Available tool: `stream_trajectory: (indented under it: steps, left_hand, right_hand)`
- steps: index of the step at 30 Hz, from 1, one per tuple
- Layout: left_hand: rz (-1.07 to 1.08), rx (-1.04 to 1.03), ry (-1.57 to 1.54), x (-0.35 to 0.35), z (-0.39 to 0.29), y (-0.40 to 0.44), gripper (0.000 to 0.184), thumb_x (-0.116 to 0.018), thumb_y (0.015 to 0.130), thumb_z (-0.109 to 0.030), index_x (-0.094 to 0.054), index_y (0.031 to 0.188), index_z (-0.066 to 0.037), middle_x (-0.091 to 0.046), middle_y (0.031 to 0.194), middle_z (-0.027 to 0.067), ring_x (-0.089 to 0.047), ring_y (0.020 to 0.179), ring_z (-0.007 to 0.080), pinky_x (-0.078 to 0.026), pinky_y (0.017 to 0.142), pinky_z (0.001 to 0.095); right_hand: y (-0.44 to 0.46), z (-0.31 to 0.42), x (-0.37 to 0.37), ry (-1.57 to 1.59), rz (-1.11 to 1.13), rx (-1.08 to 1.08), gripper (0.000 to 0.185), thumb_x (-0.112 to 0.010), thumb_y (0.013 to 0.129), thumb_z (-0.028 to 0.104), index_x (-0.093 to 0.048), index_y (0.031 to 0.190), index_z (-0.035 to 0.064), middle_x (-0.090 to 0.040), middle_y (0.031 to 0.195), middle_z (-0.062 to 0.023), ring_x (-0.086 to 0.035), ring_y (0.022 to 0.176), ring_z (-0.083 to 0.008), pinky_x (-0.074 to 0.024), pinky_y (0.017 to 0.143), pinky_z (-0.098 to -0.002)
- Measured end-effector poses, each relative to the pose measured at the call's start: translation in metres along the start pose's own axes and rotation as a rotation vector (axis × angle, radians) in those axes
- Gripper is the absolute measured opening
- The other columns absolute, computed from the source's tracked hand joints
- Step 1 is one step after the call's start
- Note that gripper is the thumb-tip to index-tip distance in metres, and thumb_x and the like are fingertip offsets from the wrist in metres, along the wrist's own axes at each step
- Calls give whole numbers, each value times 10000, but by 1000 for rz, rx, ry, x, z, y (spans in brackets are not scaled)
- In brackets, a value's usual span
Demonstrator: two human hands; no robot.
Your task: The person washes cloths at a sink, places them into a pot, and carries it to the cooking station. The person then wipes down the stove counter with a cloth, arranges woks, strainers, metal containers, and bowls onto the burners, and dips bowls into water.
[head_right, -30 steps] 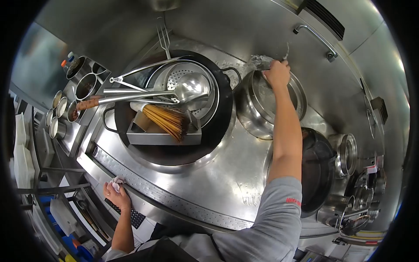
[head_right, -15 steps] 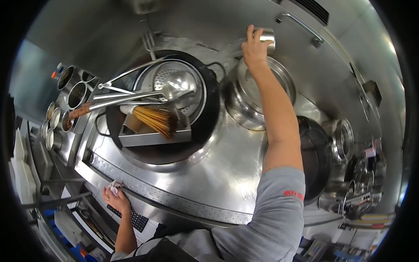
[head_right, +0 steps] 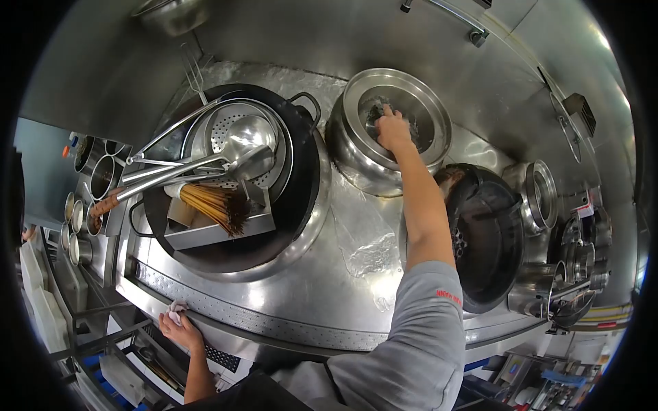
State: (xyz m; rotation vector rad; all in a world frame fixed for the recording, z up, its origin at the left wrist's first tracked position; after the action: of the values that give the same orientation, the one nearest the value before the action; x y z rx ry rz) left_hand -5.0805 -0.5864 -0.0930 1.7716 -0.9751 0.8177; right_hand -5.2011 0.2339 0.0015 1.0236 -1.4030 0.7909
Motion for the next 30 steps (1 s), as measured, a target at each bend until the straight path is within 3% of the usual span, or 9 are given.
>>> stream_trajectory:
  steps: [2,3,7,10,13,19,24,27,30]
  left_hand:
    - [5,-6,3,0,4,1,442,-635,852,-186,-530,1210,51,-459,1351,238,-401,1250,407,-310,1058,479]
    - [-8,-7,2,0,5,2,417,-652,848,-184,-551,1193,29,-448,1359,236,-409,1235,399,-337,1037,464]
    - [32,61,-32,0,6,1,437,-680,853,-218,-559,1199,19,-442,1377,233,-402,1251,396,-334,1047,459]
    - [35,58,-54,3,1,2,418,-662,822,-163,-568,1189,13,-446,1375,226,-386,1261,399,-329,1053,468]
    - [22,62,-26,3,0,4,430,-651,791,-141,-570,1187,4,-449,1366,228,-388,1248,406,-321,1051,483]
    - [14,53,-16,1,5,3,429,-652,781,-131,-574,1182,-1,-451,1362,222,-394,1237,403,-321,1043,496]
    - [35,67,-3,5,-2,5,372,-654,848,-169,-576,1176,-11,-456,1369,225,-403,1255,391,-323,1058,470]
    - [22,70,-38,4,3,3,391,-656,841,-168,-567,1181,2,-450,1373,224,-403,1251,397,-326,1057,476]
    - [28,30,-43,3,3,3,422,-652,822,-147,-550,1200,10,-448,1368,227,-405,1240,400,-333,1046,477]
  right_hand:
    - [-5,1,9,175,-140,-11,221,-795,650,174,-741,862,142,-503,1393,-188,-616,1095,-351,-524,909,-429]
    - [-15,-6,22,350,-166,-121,294,-875,580,228,-733,806,107,-658,1137,-212,-680,911,-297,-536,831,-385]
    - [-20,-35,30,869,-278,-437,344,-907,653,234,-658,775,31,-607,604,-19,-520,525,-91,-364,387,-306]
    - [5,-28,72,654,-205,-437,394,-887,614,345,-730,859,78,-702,788,-108,-678,809,-232,-524,729,-374]
    - [34,39,139,171,-218,-207,368,-848,650,316,-740,919,88,-687,1031,-161,-646,993,-296,-536,774,-393]
    - [69,135,175,-579,-300,-90,254,-688,818,244,-746,1052,164,-432,1435,-225,-376,1313,-455,-448,838,-669]
    - [58,189,199,-898,-373,237,254,-559,908,240,-739,1080,184,-348,1502,-199,-267,1394,-437,-325,947,-707]
    - [54,169,213,-808,-462,179,230,-660,846,264,-740,1033,159,-281,1539,-171,-291,1385,-395,-374,953,-647]
    - [32,121,204,-681,-243,-30,279,-619,866,240,-724,1112,159,-328,1512,-175,-333,1352,-413,-355,942,-678]
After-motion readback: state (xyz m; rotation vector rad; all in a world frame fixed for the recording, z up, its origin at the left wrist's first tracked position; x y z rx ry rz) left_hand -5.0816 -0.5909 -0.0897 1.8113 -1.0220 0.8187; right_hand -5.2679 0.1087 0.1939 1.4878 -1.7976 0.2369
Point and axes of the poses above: each hand's wrist, its own y-axis towards the middle knuckle, its own x-axis out of the back of the hand, z = x × y, the point moved 7 cm from there along y, towards the middle knuckle
